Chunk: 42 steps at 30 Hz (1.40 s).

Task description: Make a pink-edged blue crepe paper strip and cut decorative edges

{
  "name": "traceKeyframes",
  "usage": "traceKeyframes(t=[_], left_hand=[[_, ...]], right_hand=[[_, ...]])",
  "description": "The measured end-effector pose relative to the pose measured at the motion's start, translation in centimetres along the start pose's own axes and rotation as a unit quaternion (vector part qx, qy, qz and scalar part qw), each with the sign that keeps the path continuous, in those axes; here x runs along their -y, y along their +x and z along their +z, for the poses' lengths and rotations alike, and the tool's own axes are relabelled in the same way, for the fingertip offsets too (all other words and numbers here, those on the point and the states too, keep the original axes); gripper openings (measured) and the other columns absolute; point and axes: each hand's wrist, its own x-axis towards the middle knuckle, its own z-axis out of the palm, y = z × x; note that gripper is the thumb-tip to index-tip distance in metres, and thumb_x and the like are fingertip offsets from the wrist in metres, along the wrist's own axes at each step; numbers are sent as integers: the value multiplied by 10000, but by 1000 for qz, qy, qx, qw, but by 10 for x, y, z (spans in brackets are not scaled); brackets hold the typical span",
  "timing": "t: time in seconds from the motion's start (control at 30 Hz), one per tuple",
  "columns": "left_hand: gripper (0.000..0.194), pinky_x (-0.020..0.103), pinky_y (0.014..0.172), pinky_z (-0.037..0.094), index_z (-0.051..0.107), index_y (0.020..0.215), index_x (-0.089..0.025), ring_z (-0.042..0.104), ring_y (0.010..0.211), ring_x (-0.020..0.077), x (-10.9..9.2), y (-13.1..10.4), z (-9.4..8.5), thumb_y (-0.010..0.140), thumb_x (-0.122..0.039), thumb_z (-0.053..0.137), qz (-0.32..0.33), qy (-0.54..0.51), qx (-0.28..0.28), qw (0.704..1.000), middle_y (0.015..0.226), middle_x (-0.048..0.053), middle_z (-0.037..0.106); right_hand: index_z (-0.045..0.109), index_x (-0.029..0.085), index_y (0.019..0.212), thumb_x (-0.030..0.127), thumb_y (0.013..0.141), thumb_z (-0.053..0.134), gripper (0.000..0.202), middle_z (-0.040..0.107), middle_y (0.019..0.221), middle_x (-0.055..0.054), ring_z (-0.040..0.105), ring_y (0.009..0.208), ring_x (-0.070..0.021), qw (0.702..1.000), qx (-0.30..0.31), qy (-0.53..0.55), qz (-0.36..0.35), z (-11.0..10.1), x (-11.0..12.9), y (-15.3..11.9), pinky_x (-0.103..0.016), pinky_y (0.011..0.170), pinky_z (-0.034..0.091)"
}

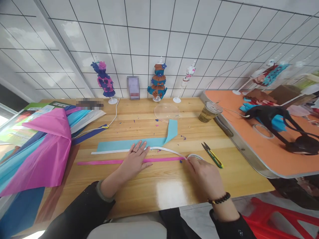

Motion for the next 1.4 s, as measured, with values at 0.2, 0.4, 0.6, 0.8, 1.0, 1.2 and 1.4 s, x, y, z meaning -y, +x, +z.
traceKeyframes(t=[0.2, 0.4, 0.6, 0.8, 1.0, 1.2, 1.4], left_hand=[[653, 464, 1050, 235, 420, 1289, -188, 245, 1308, 277, 0, 0, 0, 820, -615, 265, 5, 13, -14, 1000, 1399, 106, 337], [680, 474, 1053, 221, 401, 1303, -175, 238, 1310, 285, 0, -1, 0, 818, -625, 244, 7, 15, -14, 1000, 1405, 115, 321], [681, 476, 1062, 194, 389, 1311, -176, 224, 1316, 281, 0, -2, 2, 821, -625, 234, 8, 9, -18, 1000, 1405, 110, 324], [687, 474, 1063, 195, 399, 1302, -182, 220, 1318, 279, 1, -3, 2, 815, -636, 231, 4, 0, -20, 1000, 1402, 108, 331], [690, 474, 1066, 190, 391, 1307, -177, 205, 1324, 275, 2, -4, 2, 819, -633, 219, 8, -1, -19, 1000, 1405, 114, 322], [687, 473, 1061, 193, 388, 1307, -183, 206, 1324, 271, 2, -5, 4, 815, -636, 232, 11, 4, -29, 1000, 1406, 113, 320], [694, 473, 1061, 192, 389, 1306, -184, 210, 1322, 275, 2, -4, 3, 814, -641, 216, 8, -1, -20, 1000, 1407, 111, 320]], right_hand=[[588, 279, 925, 433, 834, 393, 265, 679, 856, -69, 633, 734, -266, 988, -6, 138, 65, 5, 3, -2, -395, 621, 456], [594, 217, 961, 383, 839, 383, 294, 662, 984, -61, 612, 887, -186, 957, -6, 286, 56, -3, -19, 54, -315, 767, 491], [533, 141, 1083, 379, 802, 408, 390, 581, 1149, -146, 529, 1074, -233, 872, -83, 451, 169, 0, -41, 106, -433, 924, 389], [609, 174, 951, 365, 777, 492, 284, 651, 1015, -105, 608, 936, -210, 879, 41, 471, 62, 13, -31, 94, -370, 834, 473], [535, 160, 1093, 235, 812, 403, 319, 570, 1135, -135, 555, 1023, -209, 922, -112, 366, 56, 13, -28, 109, -401, 866, 446], [644, 245, 1016, 72, 779, 430, 363, 433, 1325, -91, 290, 1268, -262, 975, -54, 37, -213, -8, 22, 116, -484, 996, 272], [681, 186, 793, 131, 821, 422, 266, 521, 1230, -102, 270, 1268, -297, 973, -47, -68, -215, -5, 14, 107, -518, 1018, 172]])
